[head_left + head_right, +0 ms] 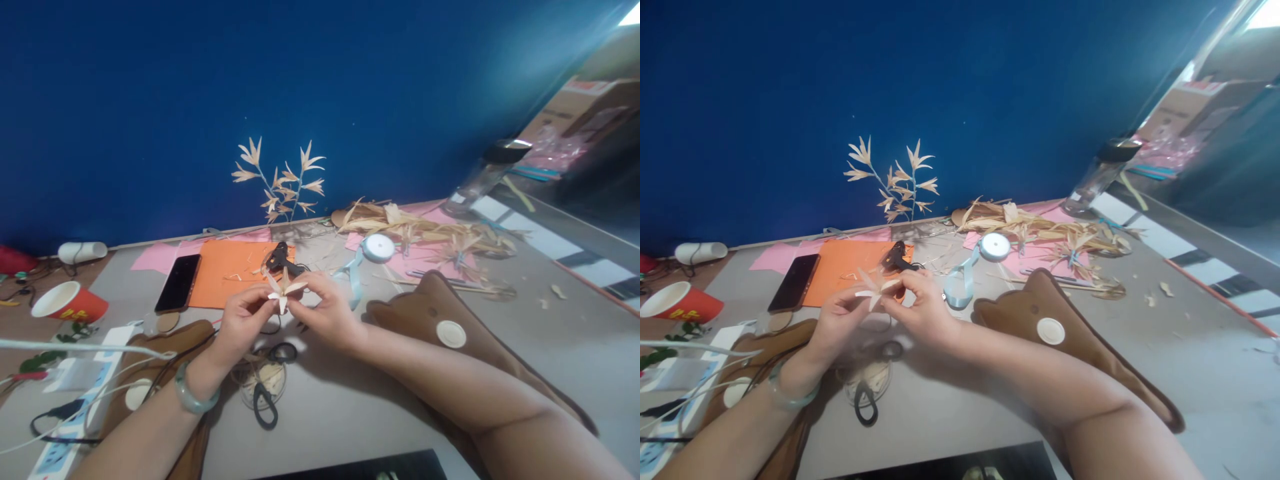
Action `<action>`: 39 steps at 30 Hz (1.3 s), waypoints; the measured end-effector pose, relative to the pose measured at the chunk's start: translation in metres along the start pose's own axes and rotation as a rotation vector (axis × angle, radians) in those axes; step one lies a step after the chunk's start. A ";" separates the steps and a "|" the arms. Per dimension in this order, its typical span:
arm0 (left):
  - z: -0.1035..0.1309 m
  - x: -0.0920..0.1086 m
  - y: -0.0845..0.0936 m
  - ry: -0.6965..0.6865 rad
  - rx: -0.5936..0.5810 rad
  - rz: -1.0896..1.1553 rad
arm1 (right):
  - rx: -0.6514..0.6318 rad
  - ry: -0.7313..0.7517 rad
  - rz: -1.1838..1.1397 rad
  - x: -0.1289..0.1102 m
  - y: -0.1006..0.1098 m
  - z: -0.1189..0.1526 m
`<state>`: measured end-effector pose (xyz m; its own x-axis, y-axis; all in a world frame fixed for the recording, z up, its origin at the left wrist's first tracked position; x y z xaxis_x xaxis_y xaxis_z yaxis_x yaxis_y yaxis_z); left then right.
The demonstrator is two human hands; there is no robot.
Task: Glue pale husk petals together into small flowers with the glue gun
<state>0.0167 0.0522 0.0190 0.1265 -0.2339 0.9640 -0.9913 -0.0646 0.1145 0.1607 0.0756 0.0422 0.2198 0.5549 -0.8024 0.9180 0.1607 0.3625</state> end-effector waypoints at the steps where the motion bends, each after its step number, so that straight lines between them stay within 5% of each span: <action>1: 0.000 0.000 0.000 0.014 0.004 0.010 | 0.001 0.000 0.002 -0.001 0.000 0.000; 31: -0.003 -0.006 0.002 0.209 0.033 0.170 | 0.031 0.258 0.062 -0.016 0.002 0.005; 39: -0.001 -0.004 -0.003 0.263 -0.002 0.258 | -0.019 0.215 -0.019 -0.020 0.002 0.006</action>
<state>0.0195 0.0542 0.0154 -0.1406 0.0148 0.9899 -0.9895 -0.0343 -0.1401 0.1605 0.0597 0.0558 0.1250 0.7125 -0.6905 0.9145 0.1872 0.3587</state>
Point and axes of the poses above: each hand's wrist, its own z-axis away from the middle knuckle, its own y-axis out of the back of the hand, x = y × z, the point moved 7 cm from there along -z, towards the middle knuckle
